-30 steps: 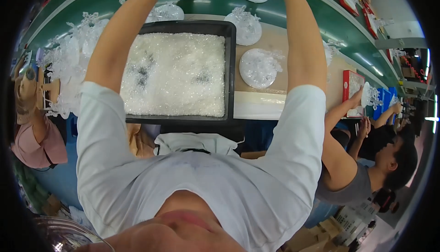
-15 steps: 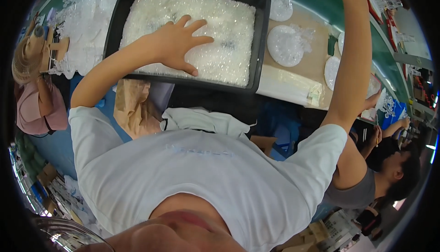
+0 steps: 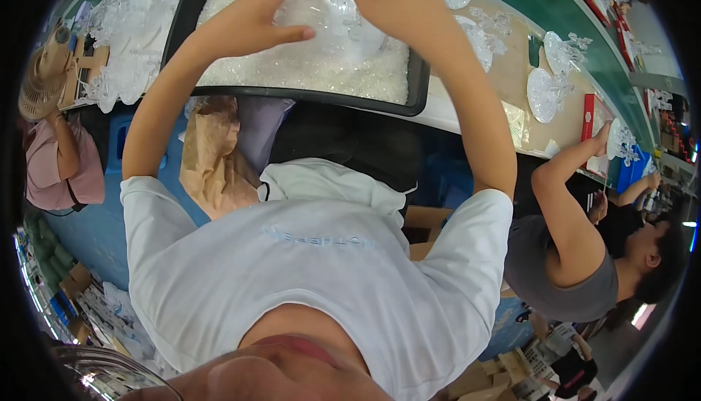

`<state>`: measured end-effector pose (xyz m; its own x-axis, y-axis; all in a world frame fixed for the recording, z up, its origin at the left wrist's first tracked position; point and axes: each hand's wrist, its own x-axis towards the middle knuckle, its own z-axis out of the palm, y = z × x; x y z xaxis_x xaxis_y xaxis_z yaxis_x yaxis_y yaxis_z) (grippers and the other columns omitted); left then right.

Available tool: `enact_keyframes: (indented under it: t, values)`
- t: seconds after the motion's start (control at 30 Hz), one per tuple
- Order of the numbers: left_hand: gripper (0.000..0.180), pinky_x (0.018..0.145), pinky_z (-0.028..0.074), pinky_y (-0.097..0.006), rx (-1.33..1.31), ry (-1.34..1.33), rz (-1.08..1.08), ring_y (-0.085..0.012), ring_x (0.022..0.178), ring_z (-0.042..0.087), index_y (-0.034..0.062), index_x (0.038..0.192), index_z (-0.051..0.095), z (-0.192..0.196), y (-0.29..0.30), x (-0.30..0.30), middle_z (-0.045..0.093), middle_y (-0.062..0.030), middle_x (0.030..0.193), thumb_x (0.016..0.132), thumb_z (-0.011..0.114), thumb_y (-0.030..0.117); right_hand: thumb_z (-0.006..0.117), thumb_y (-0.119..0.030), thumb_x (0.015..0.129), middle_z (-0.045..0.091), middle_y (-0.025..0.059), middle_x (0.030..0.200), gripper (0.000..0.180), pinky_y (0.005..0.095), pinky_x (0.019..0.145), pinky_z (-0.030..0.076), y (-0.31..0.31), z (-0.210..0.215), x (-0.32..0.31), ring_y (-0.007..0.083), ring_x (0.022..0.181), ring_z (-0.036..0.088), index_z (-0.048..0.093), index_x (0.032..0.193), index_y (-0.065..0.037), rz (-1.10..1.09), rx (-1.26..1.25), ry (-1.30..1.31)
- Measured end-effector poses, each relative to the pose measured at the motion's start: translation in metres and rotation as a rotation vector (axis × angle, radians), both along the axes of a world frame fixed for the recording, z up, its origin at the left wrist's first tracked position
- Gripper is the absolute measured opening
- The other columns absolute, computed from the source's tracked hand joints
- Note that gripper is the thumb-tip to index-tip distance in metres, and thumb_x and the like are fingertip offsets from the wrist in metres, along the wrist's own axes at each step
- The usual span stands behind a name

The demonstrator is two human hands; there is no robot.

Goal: Applying adhesive or coating to decorative plastic lighting components and then dipping them into a tray of small white beads.

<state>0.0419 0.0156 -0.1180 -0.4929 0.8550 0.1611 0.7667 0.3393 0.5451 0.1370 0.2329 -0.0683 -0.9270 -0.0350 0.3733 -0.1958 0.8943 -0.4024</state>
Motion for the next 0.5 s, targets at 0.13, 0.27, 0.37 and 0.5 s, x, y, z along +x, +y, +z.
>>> enact_keyframes:
  t: [0.13, 0.27, 0.37, 0.5]
  values:
    - [0.089, 0.108, 0.043, -0.044, -0.294, 0.142, 0.064, -0.0399, 0.128, 0.051, 0.0090, 0.148, 0.040, -0.009, -0.023, -0.012, 0.046, -0.0213, 0.144, 0.077, 0.082, 0.041, 0.071, -0.013, 0.082, 0.066, 0.0202, 0.101, 0.030, 0.0446, 0.074, 0.053, 0.024, 0.021, 0.014, 0.0384, 0.085, 0.065, 0.064, 0.110, -0.005, 0.273, 0.051, -0.018]
    - [0.099, 0.106, 0.044, -0.043, -0.615, 0.001, -0.029, -0.0418, 0.126, 0.051, 0.0093, 0.151, 0.037, -0.012, -0.041, -0.001, 0.043, -0.0230, 0.144, 0.071, 0.085, 0.041, 0.089, -0.024, 0.067, 0.065, 0.0099, 0.128, 0.053, 0.0347, 0.087, 0.054, 0.038, -0.004, 0.000, 0.0288, 0.109, 0.064, 0.070, 0.115, -0.010, 0.470, 0.421, -0.033]
    - [0.094, 0.102, 0.047, -0.042, -0.534, -0.118, -0.030, -0.0412, 0.121, 0.055, 0.0102, 0.149, 0.040, -0.022, -0.041, -0.007, 0.049, -0.0237, 0.138, 0.072, 0.085, 0.042, 0.088, -0.037, 0.067, 0.068, 0.0097, 0.115, 0.043, 0.0364, 0.079, 0.055, 0.039, -0.012, -0.004, 0.0272, 0.104, 0.066, 0.072, 0.095, -0.008, 0.395, 0.512, 0.021]
    - [0.088, 0.097, 0.049, -0.042, -0.302, -0.097, 0.076, -0.0404, 0.113, 0.061, 0.0088, 0.145, 0.045, -0.046, -0.023, -0.006, 0.058, -0.0245, 0.129, 0.074, 0.084, 0.043, 0.081, -0.053, 0.070, 0.066, 0.0072, 0.075, 0.049, 0.0381, 0.060, 0.052, 0.004, -0.034, -0.003, 0.0263, 0.078, 0.066, 0.062, 0.078, -0.009, 0.231, 0.698, 0.107]
